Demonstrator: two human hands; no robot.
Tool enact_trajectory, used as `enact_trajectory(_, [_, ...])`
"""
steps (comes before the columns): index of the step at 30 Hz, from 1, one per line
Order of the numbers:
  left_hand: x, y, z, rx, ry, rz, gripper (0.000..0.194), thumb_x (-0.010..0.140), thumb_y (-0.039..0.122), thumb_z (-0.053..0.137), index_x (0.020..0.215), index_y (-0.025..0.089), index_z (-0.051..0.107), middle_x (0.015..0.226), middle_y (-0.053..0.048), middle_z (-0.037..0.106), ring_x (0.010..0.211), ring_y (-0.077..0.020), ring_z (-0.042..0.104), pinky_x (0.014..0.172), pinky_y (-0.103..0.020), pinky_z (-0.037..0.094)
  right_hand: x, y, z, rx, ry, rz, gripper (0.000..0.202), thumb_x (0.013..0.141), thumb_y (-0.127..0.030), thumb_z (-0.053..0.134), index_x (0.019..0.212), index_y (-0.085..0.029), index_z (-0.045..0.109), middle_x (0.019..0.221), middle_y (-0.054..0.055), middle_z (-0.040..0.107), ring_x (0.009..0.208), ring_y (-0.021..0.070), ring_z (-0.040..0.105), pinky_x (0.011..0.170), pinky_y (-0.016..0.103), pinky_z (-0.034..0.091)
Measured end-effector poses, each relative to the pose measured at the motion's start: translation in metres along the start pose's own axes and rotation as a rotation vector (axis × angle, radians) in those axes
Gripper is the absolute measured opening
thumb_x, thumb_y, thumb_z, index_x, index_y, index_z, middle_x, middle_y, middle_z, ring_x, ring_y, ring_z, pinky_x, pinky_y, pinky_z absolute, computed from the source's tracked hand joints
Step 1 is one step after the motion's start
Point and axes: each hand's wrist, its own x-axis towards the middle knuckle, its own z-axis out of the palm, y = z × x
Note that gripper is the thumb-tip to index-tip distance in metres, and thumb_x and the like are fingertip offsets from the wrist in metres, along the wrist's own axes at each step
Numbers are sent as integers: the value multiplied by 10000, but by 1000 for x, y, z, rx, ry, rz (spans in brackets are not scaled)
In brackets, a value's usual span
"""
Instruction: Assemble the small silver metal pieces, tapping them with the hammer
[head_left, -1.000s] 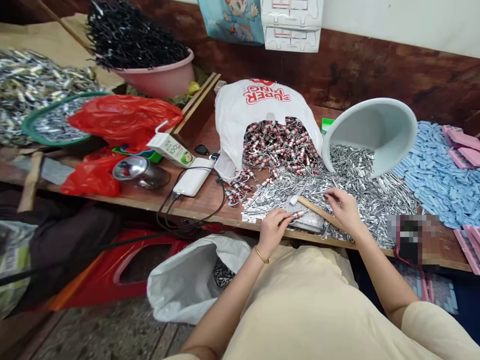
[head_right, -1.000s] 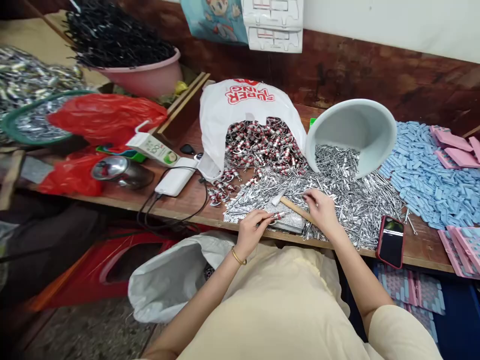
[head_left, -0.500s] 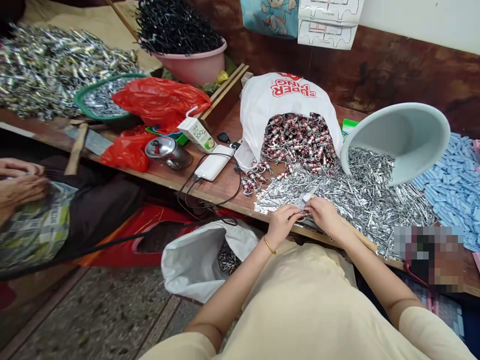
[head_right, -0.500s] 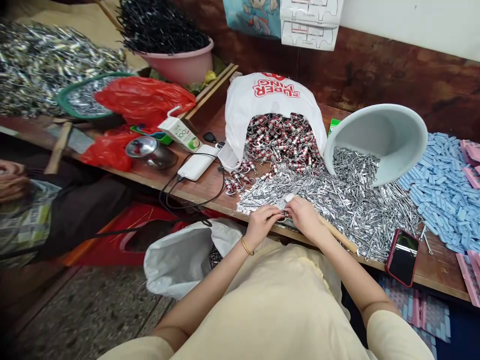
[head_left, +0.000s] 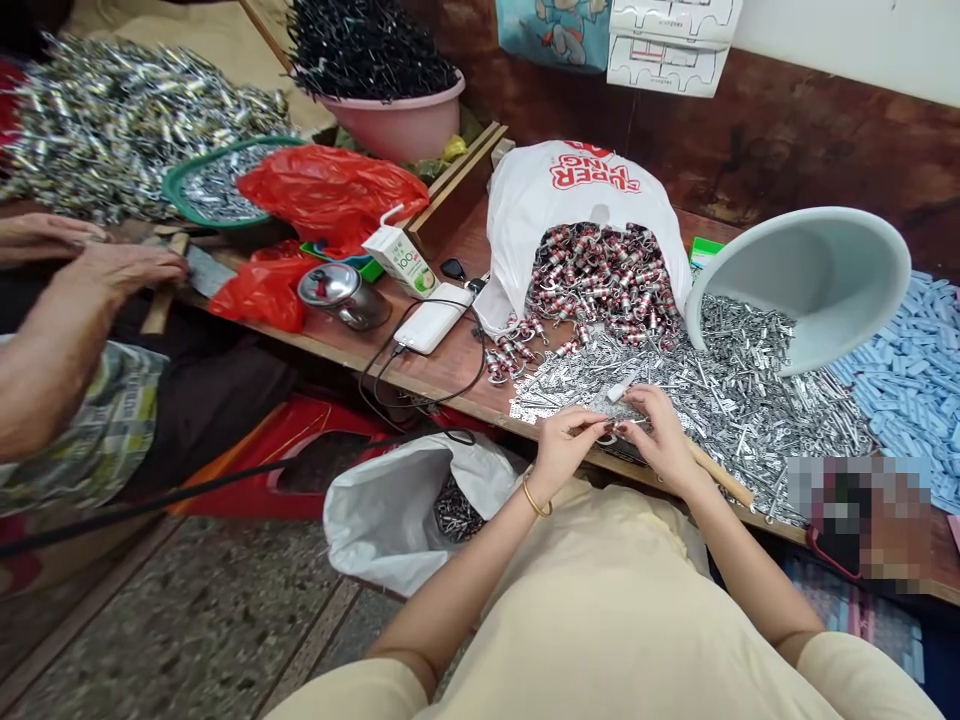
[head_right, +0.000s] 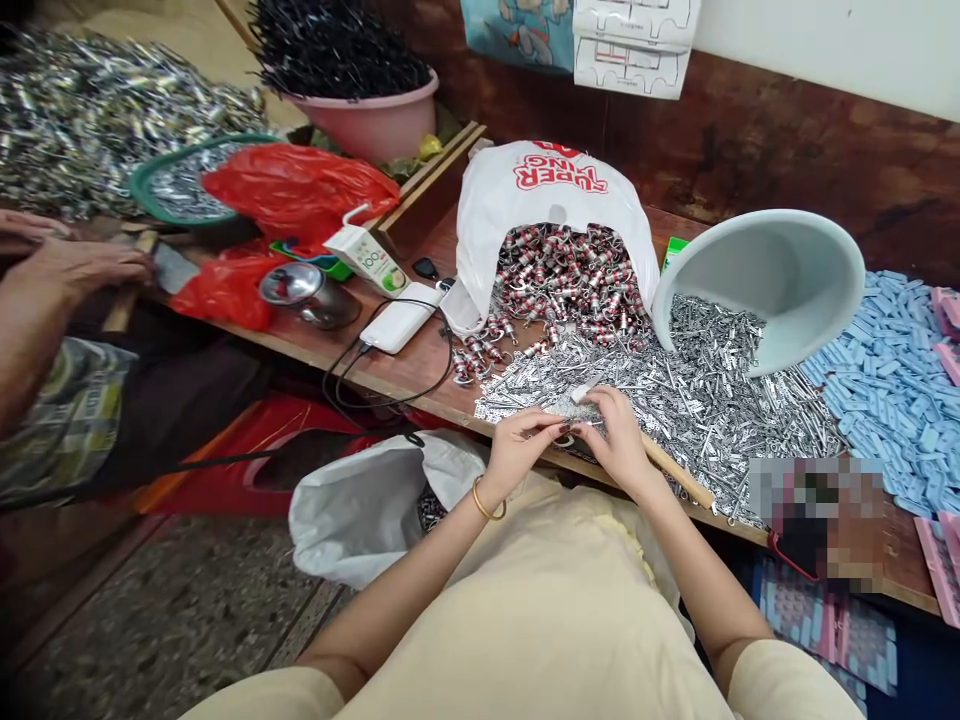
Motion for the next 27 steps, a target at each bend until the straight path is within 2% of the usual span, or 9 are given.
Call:
enact_trajectory(3, [-1, 13, 1, -44, 16, -47, 139, 865, 314, 745, 872, 190, 808, 776, -54, 753, 692, -155, 669, 595, -246, 503, -8, -7, -1, 251, 29, 118, 152, 923, -355, 637, 1009, -234, 666, 1019, 66, 690, 926, 213, 656, 758, 335, 550])
enact_trajectory(5, [-1, 22, 2, -30, 9, -57, 154, 873, 317, 733, 863, 181, 806, 779, -61, 759, 694, -161, 676, 597, -250, 507, -11, -14, -3, 297, 84, 142, 125, 911, -354, 654, 910, -232, 681, 948, 56, 692, 873, 207, 660, 695, 312, 544])
enact_trajectory(8, [-1, 35, 1, 55, -53, 3, 140, 900, 271, 698, 865, 184, 802, 786, -59, 761, 707, -155, 677, 638, -260, 511, -14, -25, -12, 233, 132, 110, 95, 914, -329, 658, 938, -245, 695, 954, 55, 708, 871, 207, 664, 711, 325, 554])
enact_trajectory(13, [2, 57, -12, 197, -196, 213, 173, 945, 263, 643, 890, 201, 795, 737, -41, 729, 687, -146, 645, 671, -275, 505, -16, -43, -34, 166, 66, -68, 117, 964, -253, 602, 1000, -269, 712, 988, 53, 726, 965, 213, 682, 846, 373, 561])
enact_trajectory(15, [3, 62, -17, 206, -242, 271, 195, 961, 293, 624, 911, 216, 796, 746, -43, 731, 704, -154, 652, 696, -289, 518, -17, -48, -40, 177, 54, -115, 128, 968, -234, 603, 993, -277, 721, 982, 50, 726, 975, 212, 683, 872, 383, 556])
enact_trajectory(18, [2, 65, -21, 166, -295, 307, 201, 969, 309, 615, 934, 234, 797, 754, -39, 732, 706, -154, 658, 696, -291, 526, -21, -52, -44, 198, 74, -109, 119, 965, -245, 614, 972, -281, 728, 956, 47, 724, 947, 213, 683, 851, 387, 562])
enact_trajectory(21, [-4, 64, -14, 102, -204, 272, 152, 947, 293, 655, 954, 245, 798, 790, -39, 727, 766, -159, 669, 743, -300, 541, -30, -56, -34, 250, 138, -16, 102, 956, -300, 631, 942, -272, 728, 920, 53, 704, 892, 213, 673, 770, 372, 575])
enact_trajectory(25, [-18, 57, 7, -52, -12, 60, 152, 940, 313, 663, 956, 232, 790, 978, -76, 725, 938, -194, 678, 812, -317, 568, -41, -54, 1, 500, 282, 242, 185, 939, -433, 639, 912, -259, 697, 932, 58, 660, 777, 194, 647, 638, 342, 589])
enact_trajectory(27, [-25, 50, 14, -138, 19, -36, 162, 948, 312, 650, 966, 216, 779, 953, -73, 722, 899, -183, 677, 770, -291, 574, -40, -44, 12, 606, 260, 330, 230, 926, -475, 642, 911, -249, 685, 947, 51, 650, 708, 172, 631, 620, 339, 593])
